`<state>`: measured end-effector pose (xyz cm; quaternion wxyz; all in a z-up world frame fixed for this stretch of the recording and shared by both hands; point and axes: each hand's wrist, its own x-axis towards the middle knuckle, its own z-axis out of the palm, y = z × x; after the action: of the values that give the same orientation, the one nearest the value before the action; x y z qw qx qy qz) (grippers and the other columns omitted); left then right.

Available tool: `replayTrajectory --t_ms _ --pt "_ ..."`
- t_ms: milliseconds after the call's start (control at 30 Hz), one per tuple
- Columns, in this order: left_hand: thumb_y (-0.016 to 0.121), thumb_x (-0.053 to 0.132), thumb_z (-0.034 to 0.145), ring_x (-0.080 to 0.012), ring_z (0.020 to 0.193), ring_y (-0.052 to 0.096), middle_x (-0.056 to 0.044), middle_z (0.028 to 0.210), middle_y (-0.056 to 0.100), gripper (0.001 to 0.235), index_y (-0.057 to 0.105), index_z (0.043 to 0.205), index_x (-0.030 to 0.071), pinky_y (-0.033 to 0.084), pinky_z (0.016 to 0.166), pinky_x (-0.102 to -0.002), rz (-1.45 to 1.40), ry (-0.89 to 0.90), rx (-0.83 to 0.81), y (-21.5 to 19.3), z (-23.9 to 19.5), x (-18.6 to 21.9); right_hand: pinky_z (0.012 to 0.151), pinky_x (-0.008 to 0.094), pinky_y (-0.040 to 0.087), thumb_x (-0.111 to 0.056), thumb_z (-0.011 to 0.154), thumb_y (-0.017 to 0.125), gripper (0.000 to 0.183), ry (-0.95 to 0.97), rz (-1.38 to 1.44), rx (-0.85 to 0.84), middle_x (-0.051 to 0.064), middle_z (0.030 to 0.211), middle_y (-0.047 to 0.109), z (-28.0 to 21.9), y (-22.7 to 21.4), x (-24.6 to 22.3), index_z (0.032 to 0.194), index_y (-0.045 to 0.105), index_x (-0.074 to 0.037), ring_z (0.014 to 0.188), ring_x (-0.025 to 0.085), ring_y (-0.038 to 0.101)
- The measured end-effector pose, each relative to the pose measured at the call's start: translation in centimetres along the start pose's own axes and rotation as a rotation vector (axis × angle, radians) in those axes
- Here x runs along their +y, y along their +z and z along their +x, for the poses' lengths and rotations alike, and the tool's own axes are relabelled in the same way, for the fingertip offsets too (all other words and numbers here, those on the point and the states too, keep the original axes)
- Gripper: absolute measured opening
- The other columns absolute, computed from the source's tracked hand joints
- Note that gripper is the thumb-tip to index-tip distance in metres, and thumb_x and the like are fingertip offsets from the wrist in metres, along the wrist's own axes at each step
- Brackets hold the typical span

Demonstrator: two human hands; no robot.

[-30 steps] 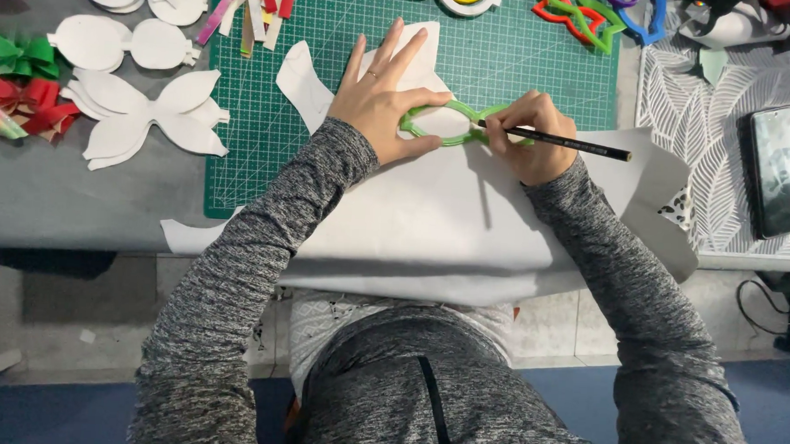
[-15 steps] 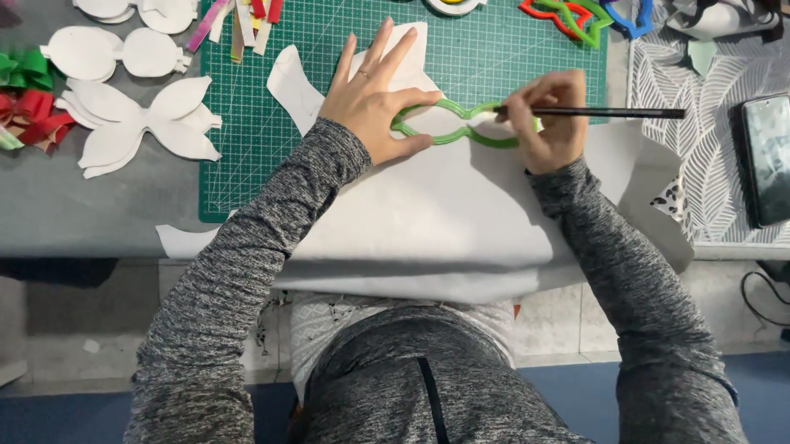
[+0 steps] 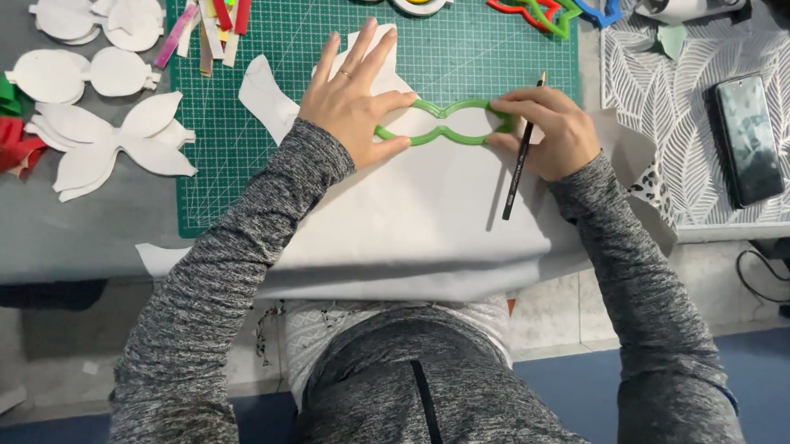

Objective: Tracing various bow and frame shapes onto a white sheet of material using a pencil and plastic templates.

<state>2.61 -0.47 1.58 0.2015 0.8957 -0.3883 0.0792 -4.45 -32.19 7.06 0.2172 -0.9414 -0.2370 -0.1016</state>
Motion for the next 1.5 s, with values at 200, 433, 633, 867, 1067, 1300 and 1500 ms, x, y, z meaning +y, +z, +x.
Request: replayTrajectory --t_ms 200,433,633,867,1067,1300,1500 --pt "0.083 0.057 0.076 -0.0387 0.156 0.013 -0.023 0.167 0.025 0.054 0.076 0.115 0.021 0.011 0.124 -0.064 0.021 0.021 -0.089 0.4 3.3 2.5 0.093 0.042 0.057 -0.032 0.087 0.088 0.042 -0.029 -0.030 -0.050 0.008 0.120 0.072 0.7 -0.4 0.4 0.121 0.076 -0.009 0.109 0.029 0.069" --pt "0.079 0.067 0.085 -0.0360 0.156 0.014 -0.016 0.166 0.027 0.062 0.072 0.131 0.026 0.012 0.125 -0.067 -0.190 0.117 0.000 4.2 5.7 2.8 0.093 0.042 0.056 -0.034 0.088 0.087 0.041 -0.043 -0.037 -0.055 0.007 0.119 0.072 1.1 -0.7 0.5 0.119 0.076 -0.009 0.110 0.029 0.068" --pt "0.079 0.068 0.085 -0.0360 0.156 0.012 -0.014 0.167 0.026 0.057 0.075 0.125 0.026 0.011 0.124 -0.069 -0.186 0.122 -0.013 4.1 5.4 3.0 0.092 0.040 0.056 -0.032 0.097 0.078 0.032 -0.081 -0.053 -0.049 0.010 0.124 0.069 0.8 -1.9 0.0 0.121 0.076 -0.010 0.108 0.028 0.068" --pt "0.082 0.059 0.086 -0.0376 0.157 0.010 -0.016 0.167 0.026 0.050 0.076 0.123 0.026 0.010 0.125 -0.070 -0.225 0.126 0.014 3.4 5.3 3.3 0.097 0.032 0.058 -0.012 0.107 0.060 0.011 0.212 0.723 0.101 0.014 0.118 0.066 0.0 1.1 1.2 0.110 0.066 -0.003 0.110 0.020 0.068" --pt "0.086 0.050 0.078 -0.0356 0.157 0.011 -0.016 0.166 0.027 0.048 0.077 0.120 0.026 0.009 0.125 -0.070 -0.241 0.108 0.006 4.0 5.3 3.0 0.092 0.030 0.064 -0.003 0.103 0.071 0.024 0.291 0.825 0.119 0.013 0.109 0.069 1.2 3.0 -0.8 0.111 0.050 0.001 0.107 0.019 0.074" --pt "0.088 0.048 0.077 -0.0354 0.157 0.010 -0.015 0.167 0.026 0.047 0.079 0.118 0.026 0.010 0.125 -0.070 -0.245 0.085 0.018 4.1 5.2 2.8 0.083 0.031 0.065 -0.004 0.103 0.073 0.024 0.271 0.681 0.127 0.013 0.103 0.071 1.1 5.2 -0.6 0.107 0.050 0.002 0.096 0.020 0.077" --pt "0.087 0.050 0.080 -0.0350 0.157 0.010 -0.015 0.168 0.026 0.048 0.079 0.121 0.026 0.010 0.125 -0.070 -0.230 0.117 0.035 4.1 5.4 3.0 0.082 0.030 0.065 -0.004 0.104 0.072 0.024 0.247 0.664 0.150 0.014 0.103 0.071 1.0 5.2 -0.4 0.107 0.049 0.002 0.096 0.019 0.076"
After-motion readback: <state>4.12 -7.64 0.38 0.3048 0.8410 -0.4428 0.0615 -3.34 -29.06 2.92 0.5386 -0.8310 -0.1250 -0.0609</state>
